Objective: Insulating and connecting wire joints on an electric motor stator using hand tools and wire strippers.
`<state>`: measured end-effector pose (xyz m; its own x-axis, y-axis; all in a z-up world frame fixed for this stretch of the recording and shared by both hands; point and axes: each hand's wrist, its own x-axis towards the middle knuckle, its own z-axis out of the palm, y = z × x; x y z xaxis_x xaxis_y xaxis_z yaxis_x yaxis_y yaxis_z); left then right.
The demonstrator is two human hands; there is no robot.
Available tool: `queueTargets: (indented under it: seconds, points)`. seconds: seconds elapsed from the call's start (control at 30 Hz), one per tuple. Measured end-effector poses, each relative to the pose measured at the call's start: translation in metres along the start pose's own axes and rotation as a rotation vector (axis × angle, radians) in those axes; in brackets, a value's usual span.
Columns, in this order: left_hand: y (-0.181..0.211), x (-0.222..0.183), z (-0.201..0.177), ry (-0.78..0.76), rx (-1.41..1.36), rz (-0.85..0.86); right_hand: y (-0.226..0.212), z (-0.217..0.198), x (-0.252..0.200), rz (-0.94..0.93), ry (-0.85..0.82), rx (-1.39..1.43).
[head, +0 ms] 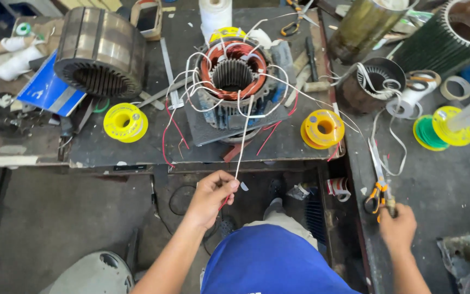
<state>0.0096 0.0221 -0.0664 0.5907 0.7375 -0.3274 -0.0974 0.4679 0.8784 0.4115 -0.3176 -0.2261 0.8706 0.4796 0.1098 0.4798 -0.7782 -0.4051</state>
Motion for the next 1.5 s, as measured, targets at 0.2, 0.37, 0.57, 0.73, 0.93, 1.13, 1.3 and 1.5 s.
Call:
queueTargets:
  seconds: [0.2,0.37,0.57,0.73,0.93,1.13,1.3,1.5]
  points:
    - [-0.006,0.013,-0.010,0.137,0.392,0.152,0.046,-0.008,-0.013,0.445,-0.128,-0.092]
    - [-0.005,0.011,-0.012,0.199,0.573,0.438,0.019,0.001,-0.036,0.136,0.095,-0.217]
    - [-0.013,0.015,-0.020,0.170,0.520,0.327,-0.132,-0.015,-0.040,-0.353,0.053,0.145]
    - [-0.003,-0.007,-0.038,0.232,0.406,0.312,-0.255,-0.019,-0.073,-0.394,-0.501,0.585]
    - [-0.006,-0.036,-0.069,0.323,0.624,0.268,-0.312,-0.030,-0.062,-0.439,-0.779,0.760]
    - [-0.008,-0.046,-0.068,0.459,0.644,0.210,-0.295,-0.012,-0.024,-0.373,-0.834,0.881]
    - [-0.010,-0.032,-0.049,0.439,0.677,0.184,-0.262,0.003,0.004,-0.303,-0.867,0.966]
    - [0.005,-0.029,-0.004,0.500,0.686,0.248,-0.240,-0.001,0.057,-0.133,-0.858,1.037]
